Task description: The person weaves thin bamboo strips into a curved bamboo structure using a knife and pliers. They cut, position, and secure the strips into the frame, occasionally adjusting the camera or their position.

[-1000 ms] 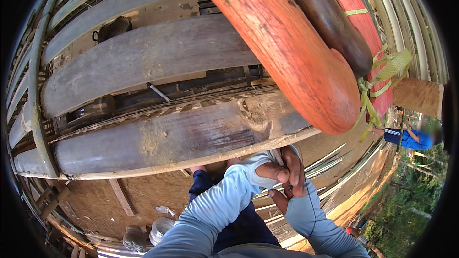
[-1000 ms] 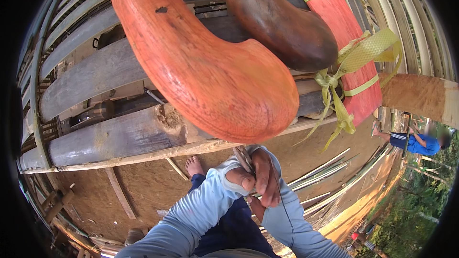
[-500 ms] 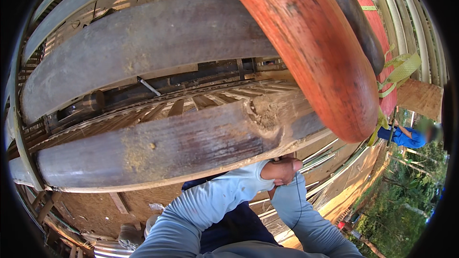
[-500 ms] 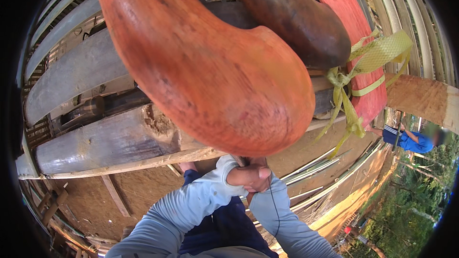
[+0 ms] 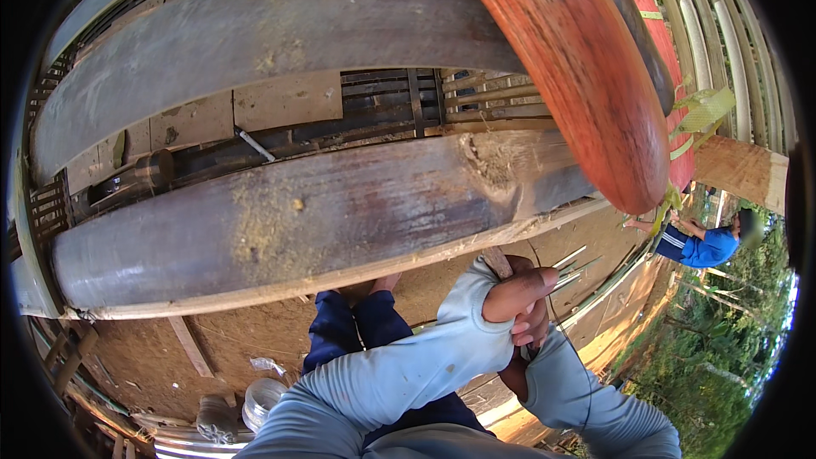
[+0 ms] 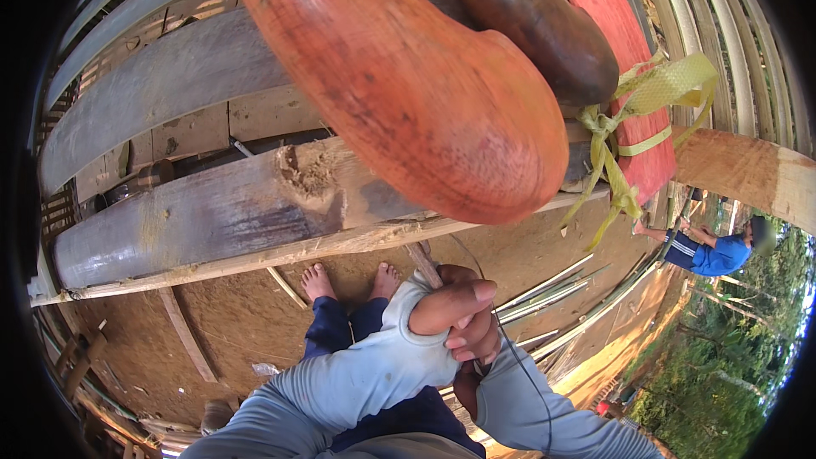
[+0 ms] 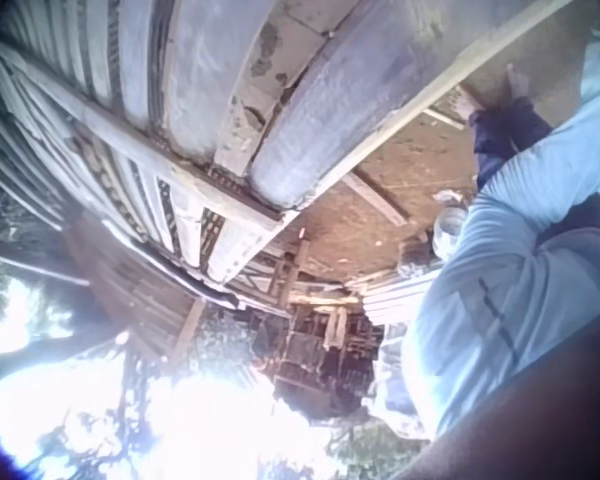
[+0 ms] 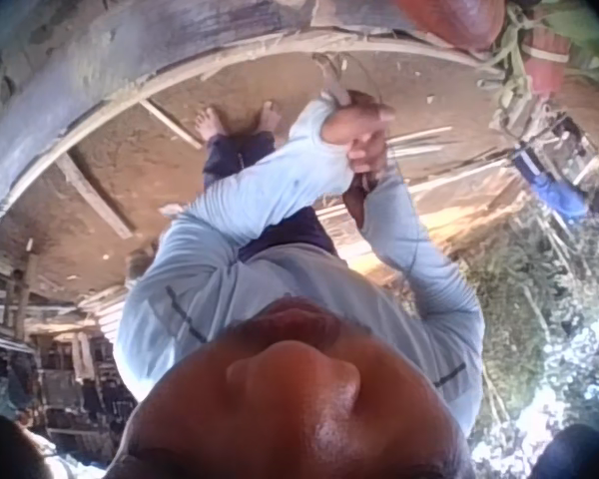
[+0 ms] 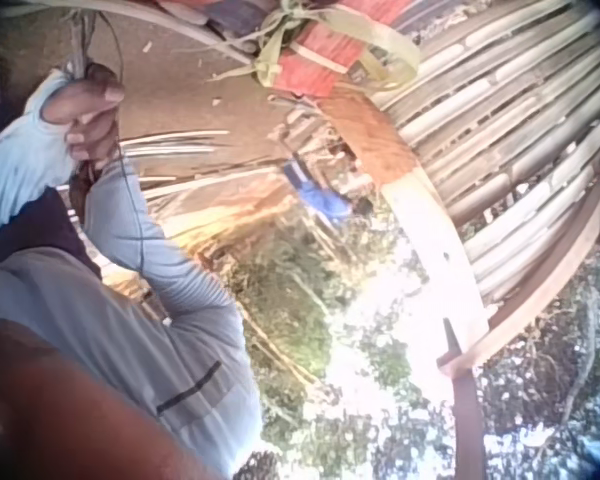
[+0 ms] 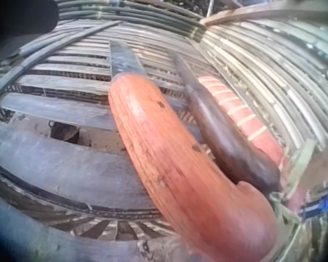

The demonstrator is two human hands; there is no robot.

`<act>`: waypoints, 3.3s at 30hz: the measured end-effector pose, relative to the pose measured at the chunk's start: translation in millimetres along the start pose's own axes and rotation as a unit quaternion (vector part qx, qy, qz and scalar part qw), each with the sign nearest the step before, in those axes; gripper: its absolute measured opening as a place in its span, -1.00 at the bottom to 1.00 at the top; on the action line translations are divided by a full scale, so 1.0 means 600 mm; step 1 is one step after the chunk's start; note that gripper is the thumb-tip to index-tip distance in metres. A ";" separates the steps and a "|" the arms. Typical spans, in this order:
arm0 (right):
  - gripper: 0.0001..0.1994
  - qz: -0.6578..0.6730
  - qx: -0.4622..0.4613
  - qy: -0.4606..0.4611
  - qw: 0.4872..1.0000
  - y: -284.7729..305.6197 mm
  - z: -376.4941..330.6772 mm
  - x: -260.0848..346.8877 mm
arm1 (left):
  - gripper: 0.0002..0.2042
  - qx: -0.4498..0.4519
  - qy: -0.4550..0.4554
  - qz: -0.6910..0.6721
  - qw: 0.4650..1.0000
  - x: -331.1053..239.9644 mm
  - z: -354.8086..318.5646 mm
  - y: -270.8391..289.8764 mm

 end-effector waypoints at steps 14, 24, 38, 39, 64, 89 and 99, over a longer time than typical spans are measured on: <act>-0.55 -0.033 -0.006 0.142 0.989 -0.054 0.063 0.052 | -0.71 -0.062 0.016 0.177 0.982 -0.030 -0.009 0.065; -0.57 0.014 -0.015 0.131 0.991 -0.076 0.086 -0.029 | -0.54 -0.143 -0.006 0.312 0.939 -0.025 -0.020 0.099; -0.61 0.090 0.067 0.028 0.993 -0.056 0.071 -0.020 | -0.61 -0.161 0.080 0.259 0.949 -0.037 -0.024 0.060; -0.65 0.098 0.061 0.042 0.992 -0.052 0.066 -0.003 | -0.62 -0.145 0.058 0.244 0.957 -0.042 -0.021 0.055; -0.77 0.230 0.140 -0.161 0.949 -0.017 0.005 -0.002 | -0.42 0.188 -0.048 0.172 0.966 -0.035 -0.012 0.012; -0.54 0.160 0.052 -0.074 0.983 -0.031 0.059 -0.020 | -0.67 0.092 -0.103 0.005 0.990 -0.008 0.008 0.030; -0.58 0.593 0.212 -0.143 0.764 -0.075 0.082 -0.113 | -0.67 -0.068 -0.125 0.125 0.982 -0.033 -0.002 0.031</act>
Point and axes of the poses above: each hand's wrist, its own z-axis towards the middle knuckle, its own y-axis out of the back of the hand, x = y × z, the point moved 10 cm from there along z, towards the middle knuckle, and after that the axes turned 6 degrees about -y, right-handed, at the moved point
